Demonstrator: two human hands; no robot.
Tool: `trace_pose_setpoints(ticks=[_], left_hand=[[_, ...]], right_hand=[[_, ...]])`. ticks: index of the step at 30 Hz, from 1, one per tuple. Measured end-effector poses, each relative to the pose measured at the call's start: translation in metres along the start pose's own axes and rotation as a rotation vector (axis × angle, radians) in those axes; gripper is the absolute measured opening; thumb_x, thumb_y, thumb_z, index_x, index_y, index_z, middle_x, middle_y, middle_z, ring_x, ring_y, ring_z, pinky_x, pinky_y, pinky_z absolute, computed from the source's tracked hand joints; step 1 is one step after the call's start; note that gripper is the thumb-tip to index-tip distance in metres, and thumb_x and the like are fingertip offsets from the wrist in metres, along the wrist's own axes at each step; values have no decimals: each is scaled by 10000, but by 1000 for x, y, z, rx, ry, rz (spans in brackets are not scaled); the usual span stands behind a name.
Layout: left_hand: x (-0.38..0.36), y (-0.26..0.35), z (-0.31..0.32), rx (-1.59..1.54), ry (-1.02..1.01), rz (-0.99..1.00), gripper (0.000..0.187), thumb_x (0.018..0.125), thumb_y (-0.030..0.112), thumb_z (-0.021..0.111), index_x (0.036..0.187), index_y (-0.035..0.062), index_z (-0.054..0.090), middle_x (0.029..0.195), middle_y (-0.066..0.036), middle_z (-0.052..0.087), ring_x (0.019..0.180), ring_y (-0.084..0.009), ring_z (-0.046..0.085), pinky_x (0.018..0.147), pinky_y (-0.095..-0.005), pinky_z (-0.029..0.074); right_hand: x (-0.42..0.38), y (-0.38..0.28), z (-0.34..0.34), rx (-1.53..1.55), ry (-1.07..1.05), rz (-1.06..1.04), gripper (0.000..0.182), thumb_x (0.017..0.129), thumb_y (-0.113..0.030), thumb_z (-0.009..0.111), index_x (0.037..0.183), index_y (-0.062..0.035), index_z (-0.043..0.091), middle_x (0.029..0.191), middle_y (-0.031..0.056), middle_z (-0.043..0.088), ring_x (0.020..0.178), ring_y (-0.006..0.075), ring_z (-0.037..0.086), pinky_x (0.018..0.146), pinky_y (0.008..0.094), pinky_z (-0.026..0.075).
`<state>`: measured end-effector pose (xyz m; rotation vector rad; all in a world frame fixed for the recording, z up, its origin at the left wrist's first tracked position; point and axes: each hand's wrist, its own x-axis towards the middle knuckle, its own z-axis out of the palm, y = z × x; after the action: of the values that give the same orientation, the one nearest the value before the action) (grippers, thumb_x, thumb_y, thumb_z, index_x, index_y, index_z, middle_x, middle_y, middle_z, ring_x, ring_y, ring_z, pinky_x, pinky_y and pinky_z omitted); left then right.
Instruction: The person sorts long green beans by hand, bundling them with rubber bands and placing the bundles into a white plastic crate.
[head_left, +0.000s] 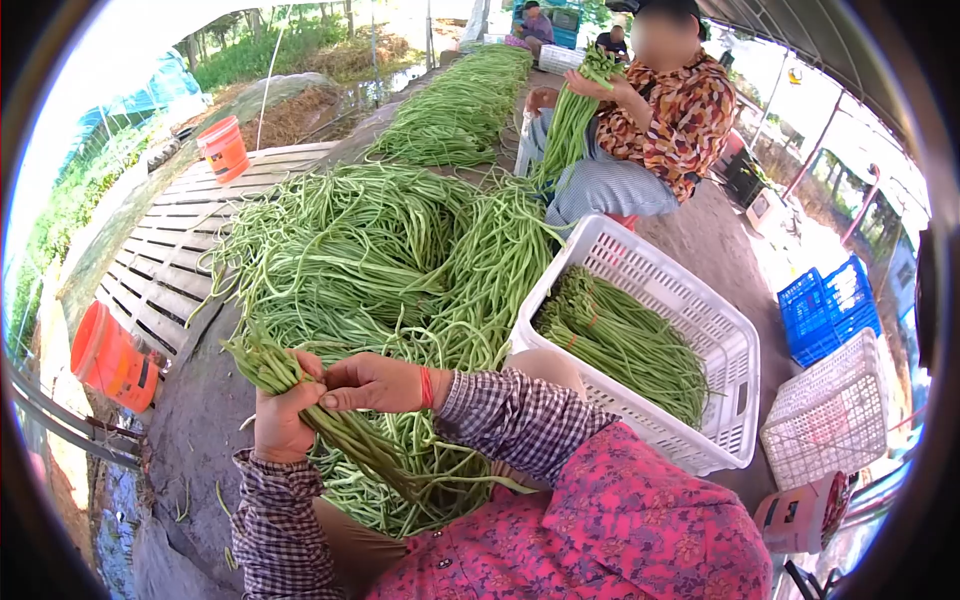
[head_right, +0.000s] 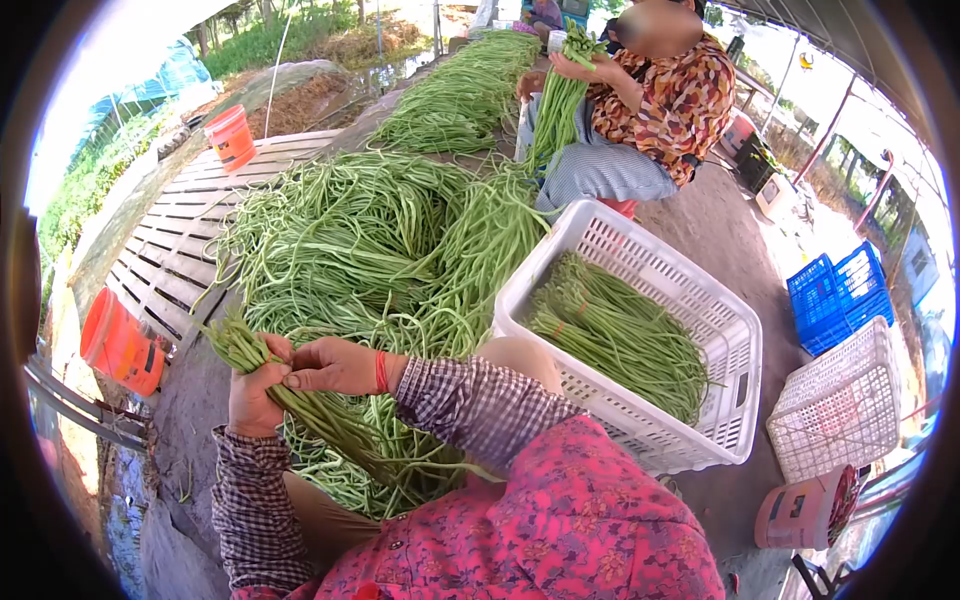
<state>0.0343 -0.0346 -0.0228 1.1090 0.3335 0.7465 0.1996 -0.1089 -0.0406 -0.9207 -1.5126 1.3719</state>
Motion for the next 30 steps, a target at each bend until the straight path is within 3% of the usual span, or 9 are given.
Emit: trace_pose_setpoints(ticks=[2, 3, 7, 13, 19, 23, 25, 26, 30], left_hand=[[4, 4, -10, -76, -79, -16, 207, 670, -23, 547, 859, 49, 503, 852, -62, 495, 772, -168, 488, 706, -303, 424], [0, 11, -1, -189, -33, -35, 207, 676, -6, 540, 869, 47, 484, 826, -69, 496, 756, -177, 484, 705, -316, 423], [0, 16, 0, -60, 14, 24, 229, 649, -38, 578, 854, 40, 514, 776, -67, 524, 732, -173, 507, 699, -326, 436], [-1, 6, 3, -84, 24, 36, 257, 631, -56, 579, 861, 38, 512, 794, -61, 534, 733, -161, 512, 691, -283, 426], [-5, 16, 3, -13, -95, -19, 265, 637, -62, 588, 871, 34, 510, 824, -59, 535, 747, -153, 525, 703, -286, 445], [-5, 10, 6, -14, -35, -88, 252, 674, -62, 602, 893, 33, 521, 848, -43, 538, 763, -146, 550, 681, -282, 475], [-3, 4, 7, -89, 83, -76, 243, 719, -50, 617, 940, 24, 552, 859, -40, 561, 749, -149, 574, 623, -286, 496], [-1, -2, 4, -111, 110, -90, 237, 730, -43, 625, 950, 14, 559, 847, -49, 577, 747, -157, 580, 612, -286, 497], [-1, -3, 2, -127, 130, -86, 208, 706, -1, 631, 901, 6, 561, 837, -59, 568, 694, -150, 563, 610, -276, 474]], right_hand=[[5, 13, 5, -195, 44, -238, 375, 911, -353, 575, 1047, -4, 561, 760, 49, 615, 699, 104, 566, 652, 267, 480], [-1, 1, 5, -284, 14, -59, 372, 904, -334, 586, 1058, 4, 561, 794, 71, 631, 768, 120, 559, 726, 295, 463], [-1, -4, 8, -207, 173, -126, 307, 865, -284, 649, 968, -3, 580, 756, 39, 596, 699, 107, 516, 650, 285, 450], [-1, -4, 5, -335, 143, -96, 317, 807, -221, 718, 1001, -4, 592, 749, 9, 586, 670, 84, 516, 627, 253, 445], [-4, -5, -15, 144, -159, 16, 271, 867, -215, 645, 1014, 8, 596, 761, 11, 593, 663, 67, 533, 616, 215, 448], [-8, -18, -3, 187, -122, 142, 316, 924, -239, 568, 1107, 18, 568, 870, 7, 611, 744, 48, 541, 664, 207, 463], [3, 0, 7, 133, 67, -99, 315, 936, -232, 548, 1131, 15, 561, 950, 0, 610, 818, 41, 532, 723, 208, 460], [1, -3, 5, 172, 52, -22, 318, 943, -226, 537, 1154, 12, 557, 1003, 0, 605, 863, 38, 519, 770, 211, 452], [-3, -6, 7, 68, 100, 71, 285, 952, -253, 526, 1103, -24, 603, 782, -42, 577, 660, 32, 497, 589, 191, 425]])
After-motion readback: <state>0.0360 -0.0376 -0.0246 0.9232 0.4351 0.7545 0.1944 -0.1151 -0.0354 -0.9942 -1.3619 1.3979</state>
